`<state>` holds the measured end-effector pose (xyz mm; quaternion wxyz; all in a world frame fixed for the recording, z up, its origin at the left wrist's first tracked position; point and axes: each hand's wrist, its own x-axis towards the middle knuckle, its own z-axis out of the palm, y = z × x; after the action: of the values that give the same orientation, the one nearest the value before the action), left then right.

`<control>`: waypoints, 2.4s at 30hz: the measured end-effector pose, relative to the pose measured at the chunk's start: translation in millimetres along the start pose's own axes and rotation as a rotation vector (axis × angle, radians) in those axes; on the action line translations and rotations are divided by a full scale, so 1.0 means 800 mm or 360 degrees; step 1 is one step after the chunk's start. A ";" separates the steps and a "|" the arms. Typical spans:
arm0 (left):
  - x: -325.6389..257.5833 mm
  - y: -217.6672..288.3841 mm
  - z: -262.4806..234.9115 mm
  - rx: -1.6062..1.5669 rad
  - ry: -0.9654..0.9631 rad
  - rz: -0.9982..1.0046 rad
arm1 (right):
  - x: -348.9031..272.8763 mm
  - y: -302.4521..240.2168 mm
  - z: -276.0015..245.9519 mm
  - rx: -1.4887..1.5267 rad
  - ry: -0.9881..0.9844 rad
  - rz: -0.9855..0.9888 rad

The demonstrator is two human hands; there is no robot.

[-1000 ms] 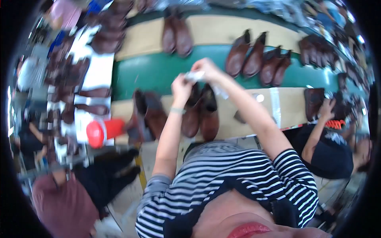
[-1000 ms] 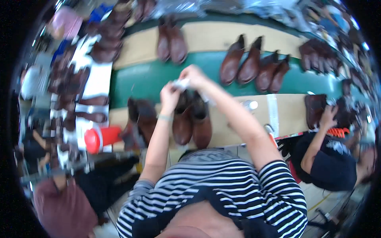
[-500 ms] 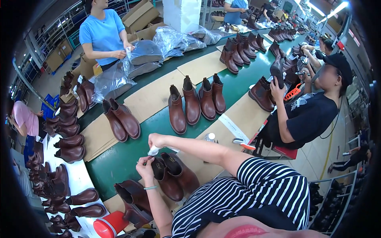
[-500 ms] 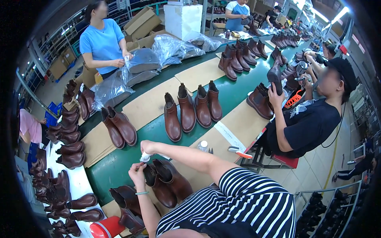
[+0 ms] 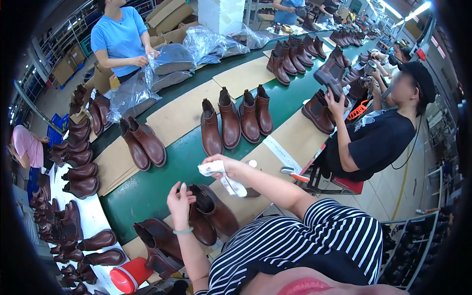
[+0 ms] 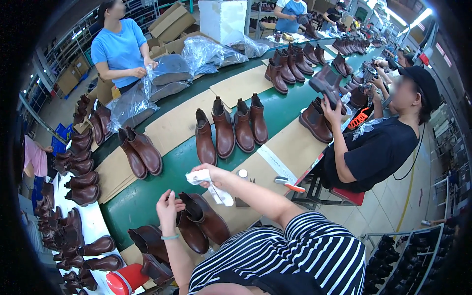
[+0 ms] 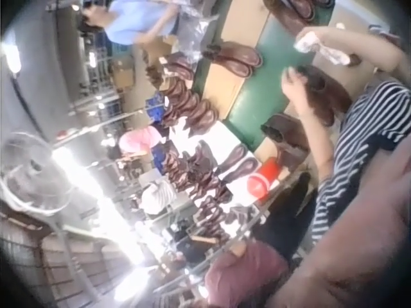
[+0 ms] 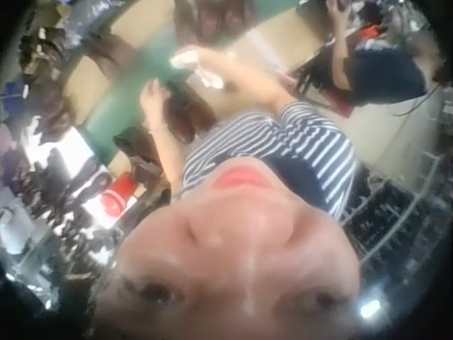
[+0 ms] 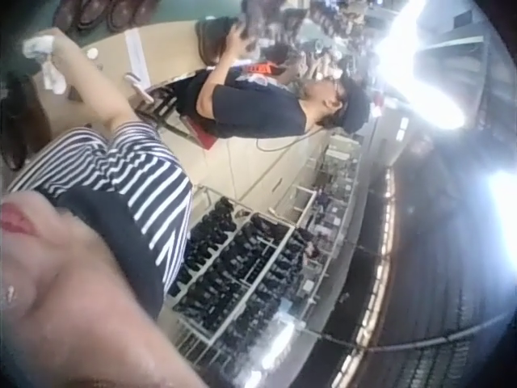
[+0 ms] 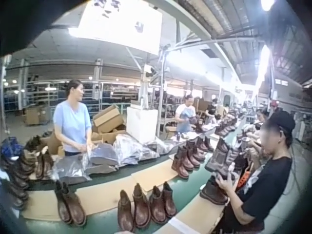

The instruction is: The recorder is cleaning and inspecting leather boots at a manufacturing finishing station.

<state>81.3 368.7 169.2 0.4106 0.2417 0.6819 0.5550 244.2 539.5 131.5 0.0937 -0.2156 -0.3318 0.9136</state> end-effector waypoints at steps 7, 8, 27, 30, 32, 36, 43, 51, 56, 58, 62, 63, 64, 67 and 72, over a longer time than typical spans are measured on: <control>0.027 -0.048 0.022 0.0092 0.0358 -0.0015 | -0.031 0.079 -0.043 0.0526 0.0006 0.0233; 0.030 -0.061 0.014 0.0005 0.0298 0.0073 | -0.037 0.076 -0.035 0.0469 0.0144 0.0173; -0.086 -0.060 0.039 -0.0501 0.0339 0.0579 | -0.068 0.019 0.065 -0.0688 0.0188 -0.0171; -0.089 -0.053 0.047 -0.0546 0.0244 0.0601 | -0.036 0.022 0.078 -0.0936 -0.0005 0.0028; -0.087 -0.036 0.062 -0.0619 0.0185 0.0628 | -0.022 0.030 0.077 -0.1408 0.0040 -0.0190; -0.084 -0.050 0.050 -0.0320 0.0402 0.0653 | -0.001 0.037 0.062 -0.1997 0.0005 -0.0278; -0.023 -0.054 0.042 -0.0101 0.0248 0.0321 | -0.062 -0.023 0.040 -0.1219 0.0145 -0.0289; 0.022 0.010 -0.011 0.0383 0.0261 -0.0374 | -0.087 0.005 0.047 -0.0505 -0.0109 0.0031; 0.007 0.000 0.000 0.0579 0.0542 -0.0201 | -0.089 0.017 0.052 -0.0452 -0.0137 0.0013; 0.011 -0.050 -0.019 0.0252 0.0568 -0.0082 | -0.091 0.018 0.054 -0.0456 -0.0156 -0.0011; -0.040 -0.068 -0.020 -0.0357 0.0511 0.0213 | -0.097 0.017 0.056 -0.0243 -0.0235 -0.0009; -0.058 -0.066 -0.015 -0.0480 0.0568 0.0415 | -0.097 0.018 0.060 -0.0067 -0.0291 0.0012; -0.078 -0.057 -0.014 -0.0437 0.0552 0.0414 | -0.098 0.016 0.061 -0.0011 -0.0322 0.0024; -0.119 -0.021 0.005 -0.0643 0.0567 0.0536 | -0.099 0.023 0.045 -0.0075 -0.0197 -0.0010; -0.167 -0.024 -0.009 -0.0678 0.0497 0.0601 | -0.125 0.020 0.088 -0.0746 0.0105 -0.0067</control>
<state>150.9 254.6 190.4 0.2320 0.1846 0.5483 0.7820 300.8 456.1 203.1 0.0709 -0.2543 -0.5359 0.8020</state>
